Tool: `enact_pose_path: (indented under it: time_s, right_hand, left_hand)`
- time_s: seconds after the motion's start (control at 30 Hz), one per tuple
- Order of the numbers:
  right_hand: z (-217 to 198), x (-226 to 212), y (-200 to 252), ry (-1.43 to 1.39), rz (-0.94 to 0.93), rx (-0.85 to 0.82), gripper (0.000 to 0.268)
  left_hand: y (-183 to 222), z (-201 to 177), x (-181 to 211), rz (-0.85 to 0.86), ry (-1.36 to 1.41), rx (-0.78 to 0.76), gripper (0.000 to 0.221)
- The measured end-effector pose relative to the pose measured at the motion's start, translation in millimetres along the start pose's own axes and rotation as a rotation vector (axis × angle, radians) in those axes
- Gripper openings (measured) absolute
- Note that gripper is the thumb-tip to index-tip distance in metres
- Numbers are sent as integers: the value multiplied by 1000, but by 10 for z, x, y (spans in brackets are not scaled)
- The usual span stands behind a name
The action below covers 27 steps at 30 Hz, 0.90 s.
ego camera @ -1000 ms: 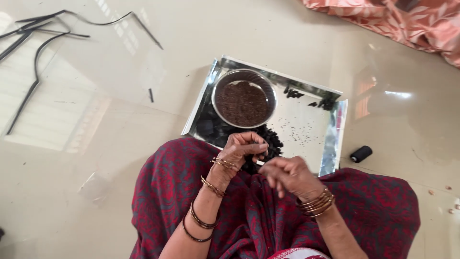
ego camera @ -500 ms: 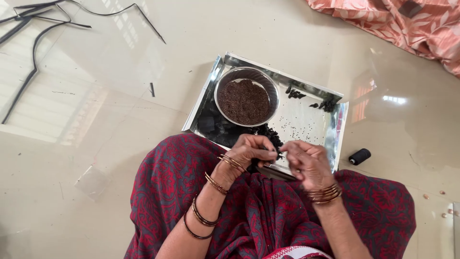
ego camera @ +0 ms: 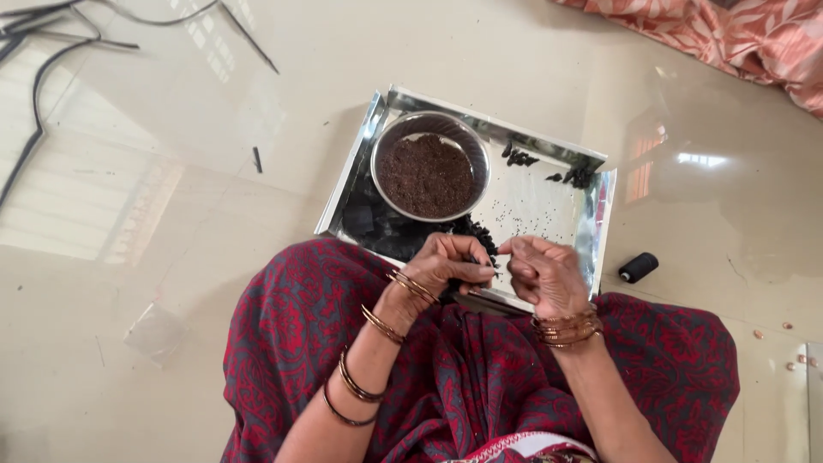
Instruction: The person sorts and cleans small dark seeds on a tray while sitting on the floor.
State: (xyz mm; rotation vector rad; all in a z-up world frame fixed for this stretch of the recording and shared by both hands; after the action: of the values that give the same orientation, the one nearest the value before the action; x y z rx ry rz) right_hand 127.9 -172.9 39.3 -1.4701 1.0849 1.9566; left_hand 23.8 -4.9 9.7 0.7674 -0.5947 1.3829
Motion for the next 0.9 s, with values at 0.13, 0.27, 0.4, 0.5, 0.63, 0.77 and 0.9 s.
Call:
enact_pose_path:
  time_s: [0.13,0.27,0.4,0.5,0.63,0.77,0.9]
  right_hand:
    - [-172,364,-149,-146,93,5,28]
    - [-421,371,-76,-249,164,-26,24]
    - [-892,130,51,-21,124,216,23]
    - [-1845,121,128,-6,-169,303,20]
    - [-1654,-173,153,137,-393,487,19]
    - [-1058,-253,-256,458,-500,327,22]
    - [-752,217,-1017,1092,-714,192,17]
  left_hand:
    - [-62,-76,-213,-56,-33,69,10]
    - [-19,-99,-158,-17,7,15,8]
    - [16,-114,-67,-47,-12,-17,9]
    - [62,25,59,-95,31,-62,12]
    - [-50,53,-27,-117,85,-90,14]
    - [-180,-44,-175,-118,50,34,14]
    - [-190,-147,-224,-140,51,108,17]
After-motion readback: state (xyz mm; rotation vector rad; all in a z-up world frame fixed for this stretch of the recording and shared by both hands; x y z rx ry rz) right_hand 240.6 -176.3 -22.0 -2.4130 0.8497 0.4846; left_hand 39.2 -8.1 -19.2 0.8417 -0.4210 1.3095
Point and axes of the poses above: each hand's wrist, its own y-axis away from the middle knuckle, its own z-axis out of the palm, x = y × z, the point moved 2 cm from there along -y, towards the middle knuckle, and after that the axes turned 5 degrees about -z, right-handed, at the moved point
